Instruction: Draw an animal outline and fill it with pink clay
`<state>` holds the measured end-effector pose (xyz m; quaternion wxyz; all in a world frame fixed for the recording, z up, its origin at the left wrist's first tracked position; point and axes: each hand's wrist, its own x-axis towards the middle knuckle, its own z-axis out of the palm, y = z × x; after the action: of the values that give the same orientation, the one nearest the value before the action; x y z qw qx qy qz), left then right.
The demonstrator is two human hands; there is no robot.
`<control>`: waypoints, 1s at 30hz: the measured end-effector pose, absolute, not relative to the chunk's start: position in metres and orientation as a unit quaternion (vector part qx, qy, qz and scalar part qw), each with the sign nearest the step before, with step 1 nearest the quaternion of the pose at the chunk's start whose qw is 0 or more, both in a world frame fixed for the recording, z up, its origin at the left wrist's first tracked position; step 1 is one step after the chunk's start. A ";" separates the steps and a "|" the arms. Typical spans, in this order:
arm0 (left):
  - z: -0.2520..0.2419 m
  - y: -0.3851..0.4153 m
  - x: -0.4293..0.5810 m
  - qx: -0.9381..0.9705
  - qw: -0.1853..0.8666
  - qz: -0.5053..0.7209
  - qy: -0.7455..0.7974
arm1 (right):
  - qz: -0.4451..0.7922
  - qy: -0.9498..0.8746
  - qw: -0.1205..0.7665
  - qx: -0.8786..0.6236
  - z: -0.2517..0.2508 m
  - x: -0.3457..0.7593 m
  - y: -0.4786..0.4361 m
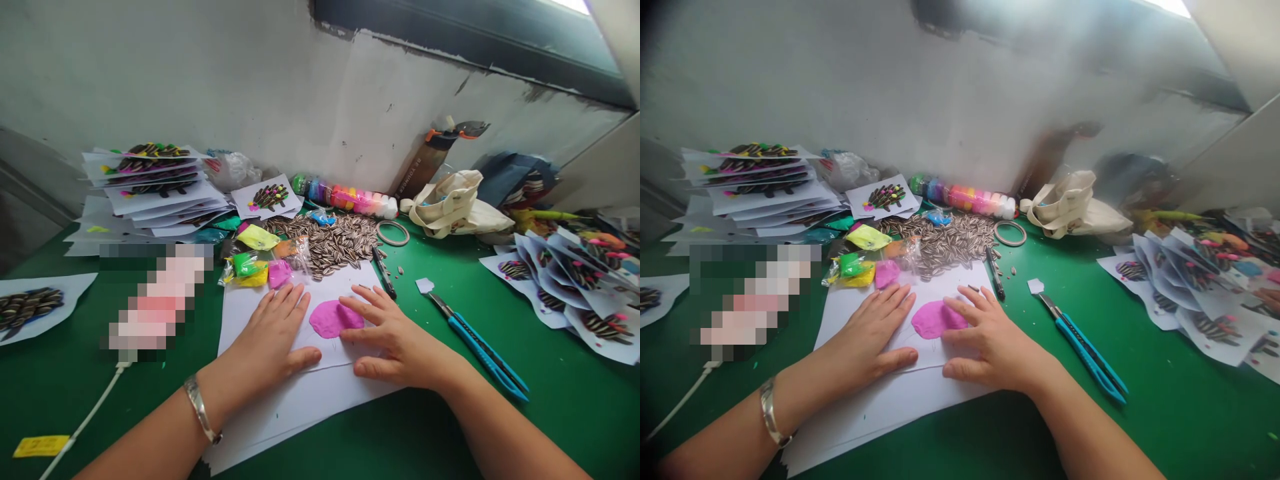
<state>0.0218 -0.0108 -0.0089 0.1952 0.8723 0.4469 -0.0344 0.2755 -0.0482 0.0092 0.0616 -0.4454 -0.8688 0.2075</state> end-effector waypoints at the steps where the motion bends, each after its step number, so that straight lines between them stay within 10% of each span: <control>1: -0.009 -0.011 0.022 0.872 0.195 -0.036 0.447 | 0.213 -0.868 0.057 -0.444 0.010 0.275 -0.048; 30: -0.014 -0.010 0.020 0.879 0.180 -0.032 0.441 | 0.222 -0.863 0.028 -0.453 0.012 0.285 -0.044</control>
<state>0.0196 -0.0105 -0.0137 0.1795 0.8787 0.4411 -0.0317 0.2851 -0.0444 0.0121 0.0283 -0.4531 -0.8628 0.2224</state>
